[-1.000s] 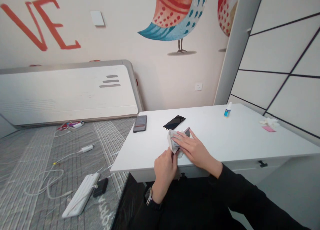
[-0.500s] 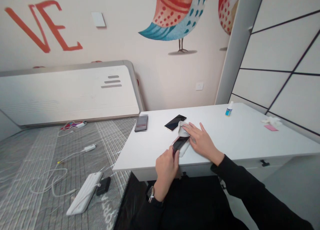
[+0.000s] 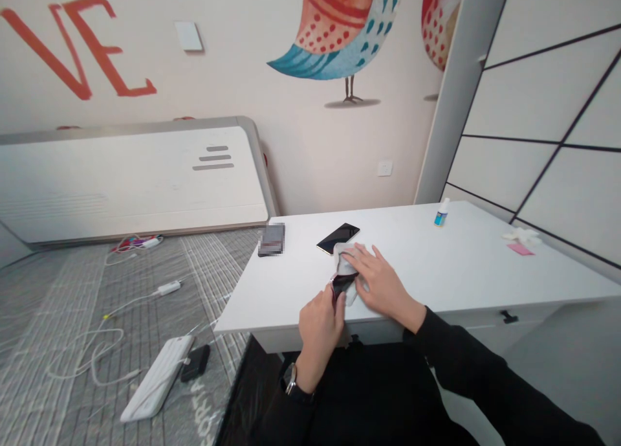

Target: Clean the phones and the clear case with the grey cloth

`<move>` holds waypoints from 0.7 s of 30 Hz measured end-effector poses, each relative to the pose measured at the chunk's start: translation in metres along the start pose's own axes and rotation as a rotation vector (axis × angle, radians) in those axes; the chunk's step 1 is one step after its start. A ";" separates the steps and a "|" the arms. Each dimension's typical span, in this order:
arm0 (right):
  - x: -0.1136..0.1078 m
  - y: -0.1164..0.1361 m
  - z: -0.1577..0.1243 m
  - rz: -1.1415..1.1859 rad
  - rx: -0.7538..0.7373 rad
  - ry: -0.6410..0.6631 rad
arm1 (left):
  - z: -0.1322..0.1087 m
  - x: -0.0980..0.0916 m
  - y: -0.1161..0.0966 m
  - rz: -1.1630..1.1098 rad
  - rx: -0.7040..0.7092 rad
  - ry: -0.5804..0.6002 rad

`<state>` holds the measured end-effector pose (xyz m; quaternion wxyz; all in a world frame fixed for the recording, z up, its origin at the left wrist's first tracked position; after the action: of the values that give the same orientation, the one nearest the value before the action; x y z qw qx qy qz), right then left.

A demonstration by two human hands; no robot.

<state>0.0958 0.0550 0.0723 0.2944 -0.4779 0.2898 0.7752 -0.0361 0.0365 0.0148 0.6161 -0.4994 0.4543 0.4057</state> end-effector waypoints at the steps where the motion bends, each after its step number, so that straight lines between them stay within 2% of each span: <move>1: 0.002 0.012 -0.001 0.009 -0.049 0.017 | 0.000 0.001 0.000 0.000 -0.002 0.005; 4: 0.006 0.033 -0.002 0.031 -0.164 0.067 | 0.001 0.003 0.002 0.005 -0.010 0.015; 8: -0.001 0.004 0.003 0.026 -0.012 0.000 | 0.000 0.000 0.001 0.011 -0.012 -0.004; 10: -0.002 0.000 0.003 0.025 0.019 -0.023 | 0.000 -0.002 0.000 0.015 -0.010 -0.008; 15: 0.007 0.030 0.003 0.042 -0.158 0.038 | 0.000 0.002 0.001 0.025 -0.015 0.002; 19: 0.004 0.007 0.007 0.005 -0.022 -0.010 | 0.000 0.001 0.000 0.025 -0.001 -0.020; 21: 0.004 0.005 0.008 0.010 -0.009 -0.020 | 0.000 0.001 -0.001 0.027 0.001 -0.025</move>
<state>0.0856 0.0582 0.0724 0.2913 -0.4699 0.2857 0.7827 -0.0351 0.0365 0.0139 0.6162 -0.4880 0.4536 0.4200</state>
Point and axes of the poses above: each hand's wrist, its own z-axis towards the middle knuckle, its own x-axis out of the palm, y = z × x, the point moved 9 cm from there along z, towards the middle knuckle, and after that the axes turned 14 degrees about y, right-handed, at the moved point
